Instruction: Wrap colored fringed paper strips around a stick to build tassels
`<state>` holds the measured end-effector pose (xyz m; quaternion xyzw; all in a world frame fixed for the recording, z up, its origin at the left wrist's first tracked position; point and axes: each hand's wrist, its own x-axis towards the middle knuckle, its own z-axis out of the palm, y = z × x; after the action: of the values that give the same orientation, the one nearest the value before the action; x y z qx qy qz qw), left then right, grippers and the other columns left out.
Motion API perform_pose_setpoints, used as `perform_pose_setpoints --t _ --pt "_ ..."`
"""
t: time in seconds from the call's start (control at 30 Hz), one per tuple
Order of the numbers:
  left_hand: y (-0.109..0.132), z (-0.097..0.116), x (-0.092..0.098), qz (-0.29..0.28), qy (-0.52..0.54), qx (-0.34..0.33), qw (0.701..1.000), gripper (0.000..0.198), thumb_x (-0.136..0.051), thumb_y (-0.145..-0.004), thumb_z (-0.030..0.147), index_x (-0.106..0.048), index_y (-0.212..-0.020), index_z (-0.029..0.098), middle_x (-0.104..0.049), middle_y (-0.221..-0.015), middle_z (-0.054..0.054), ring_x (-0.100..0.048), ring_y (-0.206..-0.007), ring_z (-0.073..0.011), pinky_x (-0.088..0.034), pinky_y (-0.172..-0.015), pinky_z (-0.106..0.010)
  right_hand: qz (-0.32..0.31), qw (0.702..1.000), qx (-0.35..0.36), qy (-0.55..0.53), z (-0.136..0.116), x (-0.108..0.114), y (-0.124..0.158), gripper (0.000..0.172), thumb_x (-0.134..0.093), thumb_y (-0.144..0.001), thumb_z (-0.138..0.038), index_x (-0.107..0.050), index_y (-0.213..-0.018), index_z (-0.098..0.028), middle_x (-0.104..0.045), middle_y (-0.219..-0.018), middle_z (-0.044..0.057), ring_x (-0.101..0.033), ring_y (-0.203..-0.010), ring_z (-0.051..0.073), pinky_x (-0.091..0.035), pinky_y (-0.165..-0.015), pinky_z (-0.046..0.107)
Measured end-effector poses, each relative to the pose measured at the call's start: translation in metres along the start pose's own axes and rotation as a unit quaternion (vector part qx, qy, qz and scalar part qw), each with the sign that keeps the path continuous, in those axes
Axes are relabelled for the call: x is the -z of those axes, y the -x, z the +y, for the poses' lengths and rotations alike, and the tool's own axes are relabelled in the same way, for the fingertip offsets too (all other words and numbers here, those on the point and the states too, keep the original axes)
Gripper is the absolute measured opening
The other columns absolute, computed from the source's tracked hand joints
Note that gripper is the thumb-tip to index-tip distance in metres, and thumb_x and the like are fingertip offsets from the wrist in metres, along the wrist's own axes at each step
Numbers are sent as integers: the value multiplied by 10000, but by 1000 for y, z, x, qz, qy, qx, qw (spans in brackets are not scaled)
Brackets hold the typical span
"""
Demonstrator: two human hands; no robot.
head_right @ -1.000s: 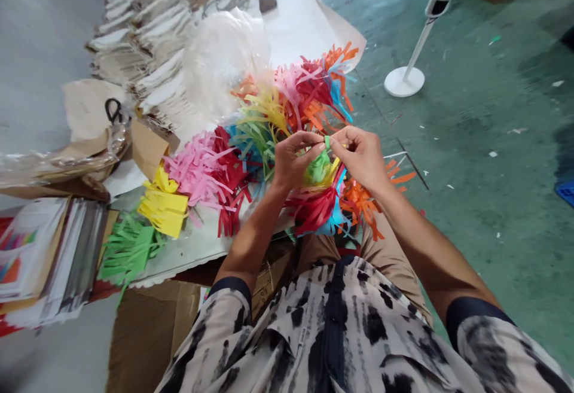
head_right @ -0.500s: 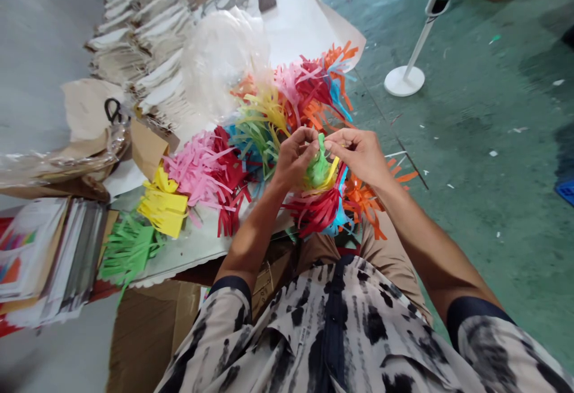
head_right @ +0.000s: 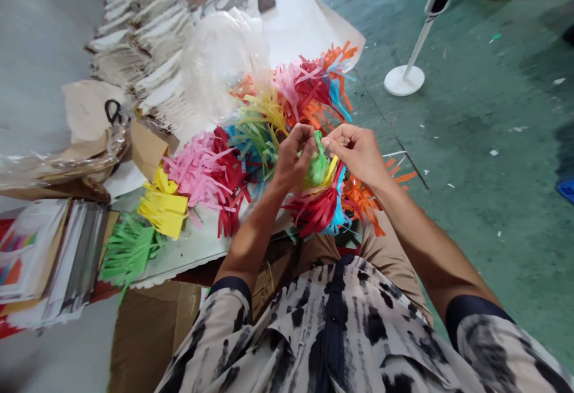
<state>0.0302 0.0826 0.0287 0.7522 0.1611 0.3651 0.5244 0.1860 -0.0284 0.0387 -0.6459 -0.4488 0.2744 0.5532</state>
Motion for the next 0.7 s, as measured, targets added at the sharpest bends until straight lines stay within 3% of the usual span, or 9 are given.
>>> perform_pose_setpoints --t 0.17,0.4,0.53,0.7 --pt "0 0 1 8 -36 -20 999 299 -747 -1049 514 -650 -935 255 -642 -930 -35 -647 -846 -180 -585 -878 -368 -5 1000 -16 -11 1 0 1 511 -797 -879 -802 -738 -816 -298 -701 -733 45 -613 -686 221 -486 -645 404" --pt "4 -4 1 -10 -59 -36 998 236 -765 -1029 438 -749 -1107 215 -765 -1033 -60 -733 -946 -174 -618 -944 -332 -2 1000 3 -10 3 4 3 429 -803 -918 -713 -750 -802 -303 -707 -732 40 -629 -679 216 -486 -651 406" --pt "5 -10 -1 32 -65 -43 996 242 -795 -1022 419 -757 -1148 216 -793 -996 -29 -765 -908 -145 -636 -921 -292 8 999 8 -31 8 6 1 463 -865 -855 -749 -764 -786 -302 -725 -724 28 -626 -668 200 -498 -627 377" --pt "7 -11 -3 45 -107 -71 991 116 -739 -1045 302 -756 -995 199 -816 -970 -23 -790 -874 -129 -655 -885 -263 6 998 29 -64 11 6 0 422 -922 -838 -686 -785 -786 -290 -717 -700 3 -604 -635 164 -483 -588 330"
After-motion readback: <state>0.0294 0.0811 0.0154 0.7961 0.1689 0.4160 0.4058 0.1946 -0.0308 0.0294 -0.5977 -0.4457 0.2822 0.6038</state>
